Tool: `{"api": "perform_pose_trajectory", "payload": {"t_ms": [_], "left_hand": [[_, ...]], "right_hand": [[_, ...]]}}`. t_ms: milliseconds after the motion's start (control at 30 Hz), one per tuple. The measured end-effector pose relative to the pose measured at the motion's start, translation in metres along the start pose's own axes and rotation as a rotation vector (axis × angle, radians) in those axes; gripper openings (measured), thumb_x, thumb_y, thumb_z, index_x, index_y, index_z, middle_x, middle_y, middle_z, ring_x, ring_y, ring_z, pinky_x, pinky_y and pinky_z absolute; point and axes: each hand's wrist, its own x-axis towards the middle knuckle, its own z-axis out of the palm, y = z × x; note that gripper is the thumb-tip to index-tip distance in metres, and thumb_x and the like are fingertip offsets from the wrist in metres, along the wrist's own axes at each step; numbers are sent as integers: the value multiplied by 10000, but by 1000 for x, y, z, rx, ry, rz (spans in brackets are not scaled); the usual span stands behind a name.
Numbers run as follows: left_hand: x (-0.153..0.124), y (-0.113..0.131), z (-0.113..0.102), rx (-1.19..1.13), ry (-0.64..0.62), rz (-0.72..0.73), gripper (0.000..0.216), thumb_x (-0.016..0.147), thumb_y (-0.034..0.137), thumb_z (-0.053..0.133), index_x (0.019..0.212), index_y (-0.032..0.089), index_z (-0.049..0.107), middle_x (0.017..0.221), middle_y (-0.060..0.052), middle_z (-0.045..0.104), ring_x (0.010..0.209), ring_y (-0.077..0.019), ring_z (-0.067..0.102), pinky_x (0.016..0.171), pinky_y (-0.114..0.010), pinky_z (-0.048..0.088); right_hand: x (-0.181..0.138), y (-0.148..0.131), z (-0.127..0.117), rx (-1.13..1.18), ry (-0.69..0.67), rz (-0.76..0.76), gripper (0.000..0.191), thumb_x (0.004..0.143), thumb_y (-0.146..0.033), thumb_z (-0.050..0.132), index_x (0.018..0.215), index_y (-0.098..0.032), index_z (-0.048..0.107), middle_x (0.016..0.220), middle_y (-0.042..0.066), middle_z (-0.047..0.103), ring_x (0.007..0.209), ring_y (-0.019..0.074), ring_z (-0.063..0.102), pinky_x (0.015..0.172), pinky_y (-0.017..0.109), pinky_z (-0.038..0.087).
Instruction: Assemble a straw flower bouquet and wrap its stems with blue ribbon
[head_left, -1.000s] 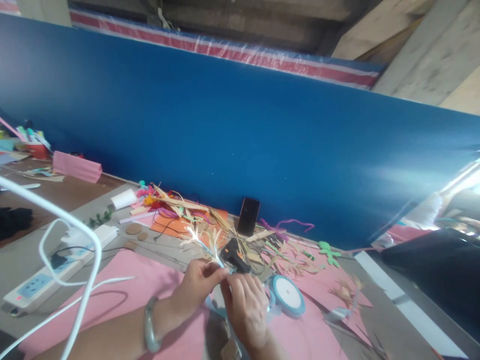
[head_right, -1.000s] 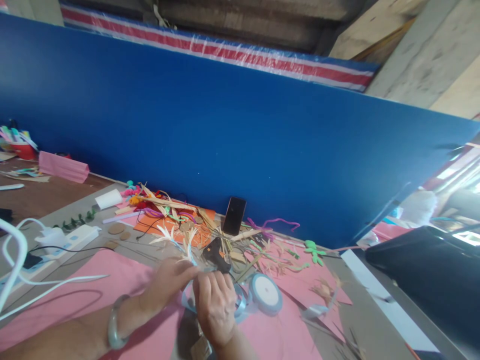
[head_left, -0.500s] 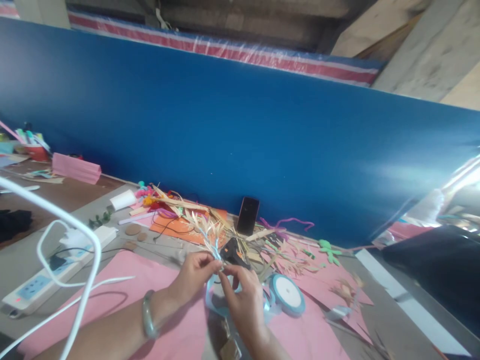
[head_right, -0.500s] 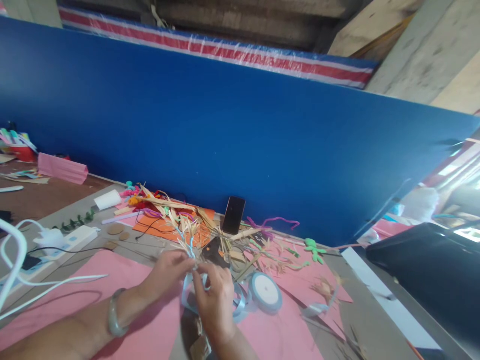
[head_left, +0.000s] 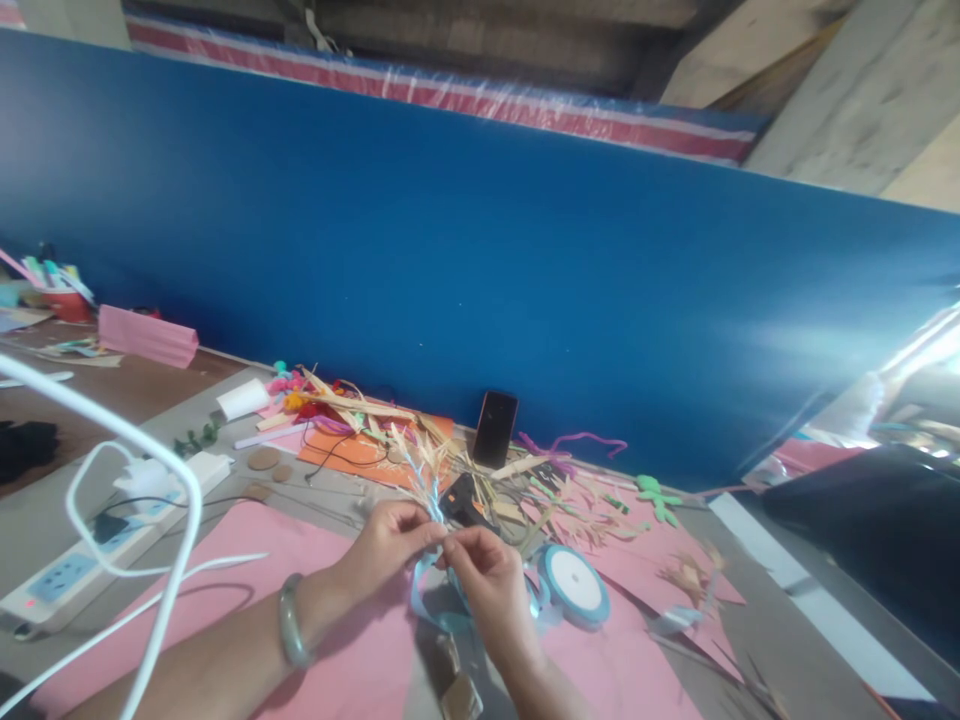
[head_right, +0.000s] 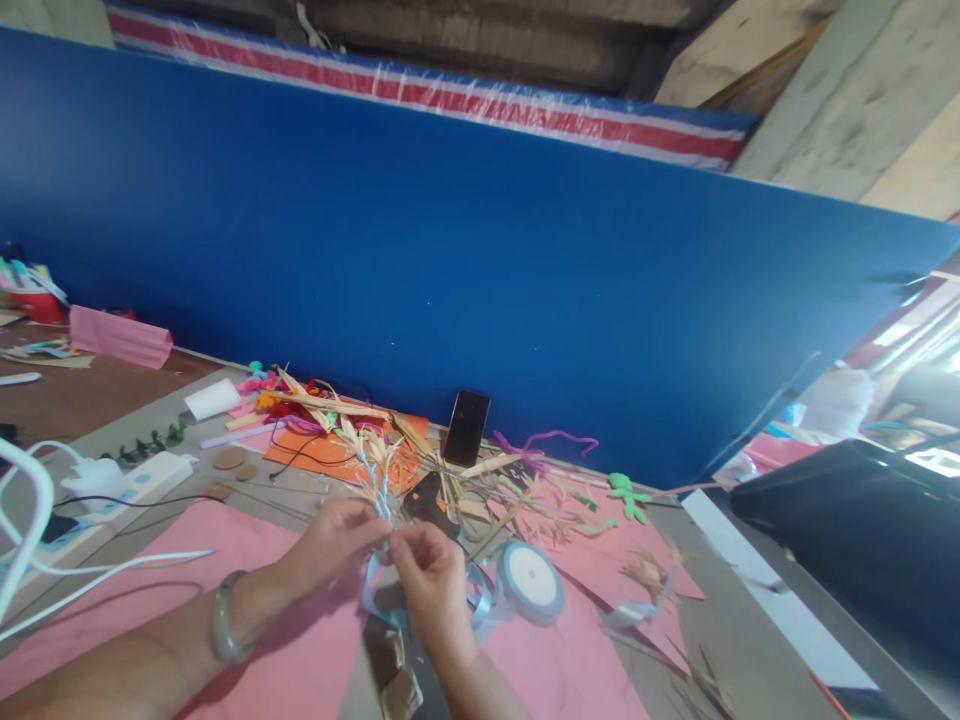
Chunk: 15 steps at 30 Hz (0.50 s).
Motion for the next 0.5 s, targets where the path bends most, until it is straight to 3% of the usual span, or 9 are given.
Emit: {"api": "perform_pose_trajectory", "payload": {"t_ms": [267, 500], "left_hand": [[1, -8, 3, 39, 62, -51, 340, 744, 407, 715, 549, 159, 587, 414, 51, 468, 414, -90, 428, 448, -217, 316], [-5, -7, 11, -86, 108, -161, 360, 684, 417, 745, 524, 178, 527, 426, 66, 439, 407, -81, 404, 448, -221, 309]], "right_hand": [[-7, 10, -1, -651, 169, -683, 169, 919, -188, 544, 763, -190, 611, 620, 3, 608, 589, 162, 527, 626, 303, 361], [-7, 7, -2, -920, 157, -929, 130, 932, -112, 499, 841, -172, 570, 597, -4, 555, 558, 165, 465, 605, 322, 298]]}}
